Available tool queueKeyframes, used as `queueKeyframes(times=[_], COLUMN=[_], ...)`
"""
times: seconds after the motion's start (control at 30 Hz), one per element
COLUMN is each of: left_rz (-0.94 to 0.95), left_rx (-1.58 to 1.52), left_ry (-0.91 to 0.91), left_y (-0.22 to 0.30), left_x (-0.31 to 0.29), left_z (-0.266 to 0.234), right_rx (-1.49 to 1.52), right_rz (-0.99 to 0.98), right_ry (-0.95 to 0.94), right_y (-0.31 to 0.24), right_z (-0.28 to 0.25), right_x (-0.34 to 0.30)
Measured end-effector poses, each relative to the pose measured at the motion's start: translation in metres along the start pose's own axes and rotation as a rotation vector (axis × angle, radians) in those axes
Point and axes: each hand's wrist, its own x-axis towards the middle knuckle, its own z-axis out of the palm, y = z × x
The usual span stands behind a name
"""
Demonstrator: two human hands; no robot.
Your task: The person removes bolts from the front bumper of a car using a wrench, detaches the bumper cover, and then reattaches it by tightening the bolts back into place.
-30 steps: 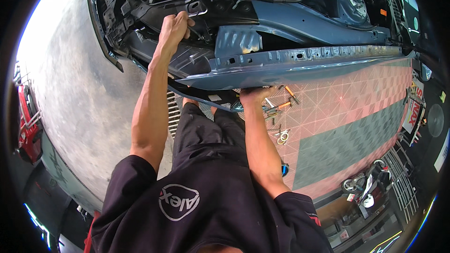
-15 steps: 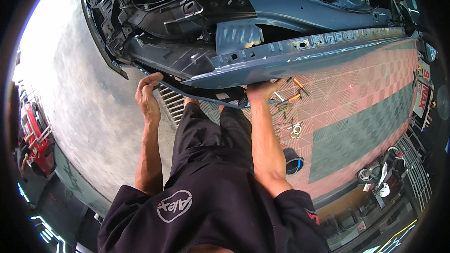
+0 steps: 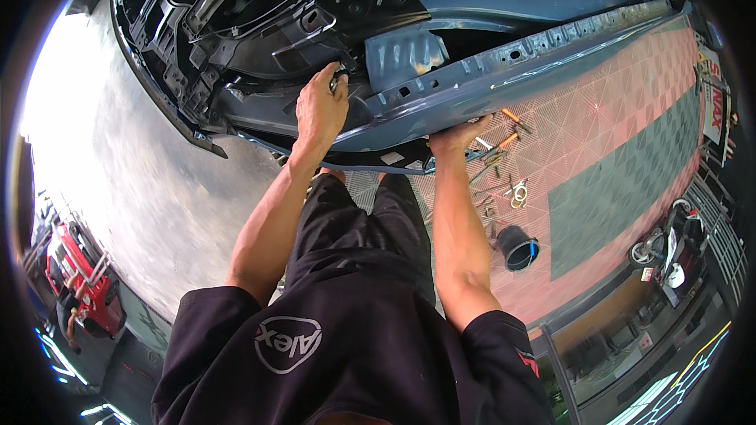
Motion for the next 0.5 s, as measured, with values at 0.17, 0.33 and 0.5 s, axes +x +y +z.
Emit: queueKeyframes(times=[0.17,0.33,0.5], left_rz=[0.090,0.259,0.130], left_rx=[-0.015,-0.035,-0.081], left_ry=[-0.030,-0.042,-0.191], left_y=[-0.013,-0.034,-0.028], left_x=[0.012,0.022,0.034], left_z=[-0.001,-0.002,-0.010], right_rx=[0.012,-0.001,-0.021], right_rz=[-0.087,-0.098,-0.150], right_ry=[0.022,0.047,0.098], right_y=[0.007,0.016,0.020], right_z=[-0.002,-0.005,-0.007], right_x=[0.001,-0.007,-0.002])
